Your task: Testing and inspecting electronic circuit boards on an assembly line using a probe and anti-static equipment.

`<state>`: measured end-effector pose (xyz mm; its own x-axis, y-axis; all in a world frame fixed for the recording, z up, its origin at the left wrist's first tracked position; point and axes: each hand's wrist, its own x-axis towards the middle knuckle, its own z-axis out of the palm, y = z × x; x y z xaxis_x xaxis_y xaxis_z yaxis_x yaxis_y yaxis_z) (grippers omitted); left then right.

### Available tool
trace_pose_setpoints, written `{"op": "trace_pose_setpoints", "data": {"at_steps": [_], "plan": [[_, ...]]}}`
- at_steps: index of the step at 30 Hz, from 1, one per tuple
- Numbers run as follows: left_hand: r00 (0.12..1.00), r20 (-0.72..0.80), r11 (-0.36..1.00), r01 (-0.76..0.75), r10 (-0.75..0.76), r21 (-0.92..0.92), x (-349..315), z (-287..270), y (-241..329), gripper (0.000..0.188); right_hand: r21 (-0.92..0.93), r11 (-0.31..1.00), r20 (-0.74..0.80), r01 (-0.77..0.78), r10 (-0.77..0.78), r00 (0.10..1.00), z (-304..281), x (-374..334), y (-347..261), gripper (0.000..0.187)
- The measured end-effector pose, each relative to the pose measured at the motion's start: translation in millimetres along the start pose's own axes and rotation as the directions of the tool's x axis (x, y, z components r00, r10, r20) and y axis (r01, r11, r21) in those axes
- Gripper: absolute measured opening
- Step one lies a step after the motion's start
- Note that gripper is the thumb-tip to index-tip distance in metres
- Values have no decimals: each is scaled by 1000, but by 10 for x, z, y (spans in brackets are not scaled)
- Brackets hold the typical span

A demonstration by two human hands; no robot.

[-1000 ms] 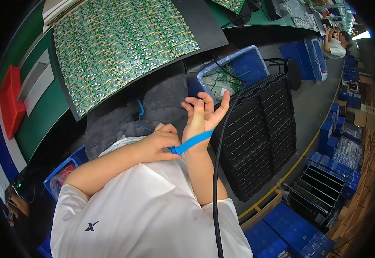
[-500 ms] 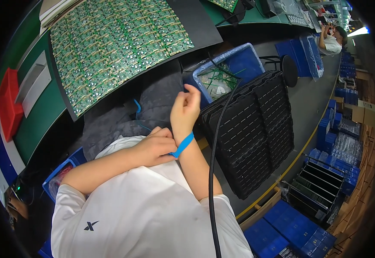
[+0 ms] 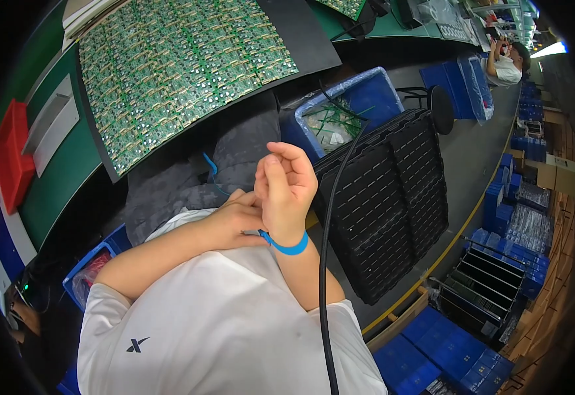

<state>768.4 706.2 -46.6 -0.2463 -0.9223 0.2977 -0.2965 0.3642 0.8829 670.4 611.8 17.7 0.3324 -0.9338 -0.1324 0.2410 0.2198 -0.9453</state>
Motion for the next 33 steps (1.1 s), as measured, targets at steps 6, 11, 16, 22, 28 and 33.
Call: {"op": "trace_pose_setpoints", "data": {"at_steps": [6,11,16,22,28,33], "plan": [[965,-170,980,-190,199,65,-8,-60,117,24,-101,994,-51,36,-42,998,-64,45,175,14],[923,-313,971,-190,226,142,11,-56,215,34,-66,997,-83,46,-51,995,-34,124,206,13],[953,-240,979,-153,182,136,12,-24,117,27,157,987,-95,-40,55,994,66,253,118,15],[937,-295,977,-145,187,159,152,-108,151,36,286,939,-18,-189,202,979,101,519,-167,21],[974,-228,990,17,15,139,56,-354,74,43,317,948,-40,-28,42,998,139,993,-628,21],[974,-157,954,197,-164,227,-350,-662,-158,32,358,929,-62,93,-76,995,159,1647,-903,47]]}}
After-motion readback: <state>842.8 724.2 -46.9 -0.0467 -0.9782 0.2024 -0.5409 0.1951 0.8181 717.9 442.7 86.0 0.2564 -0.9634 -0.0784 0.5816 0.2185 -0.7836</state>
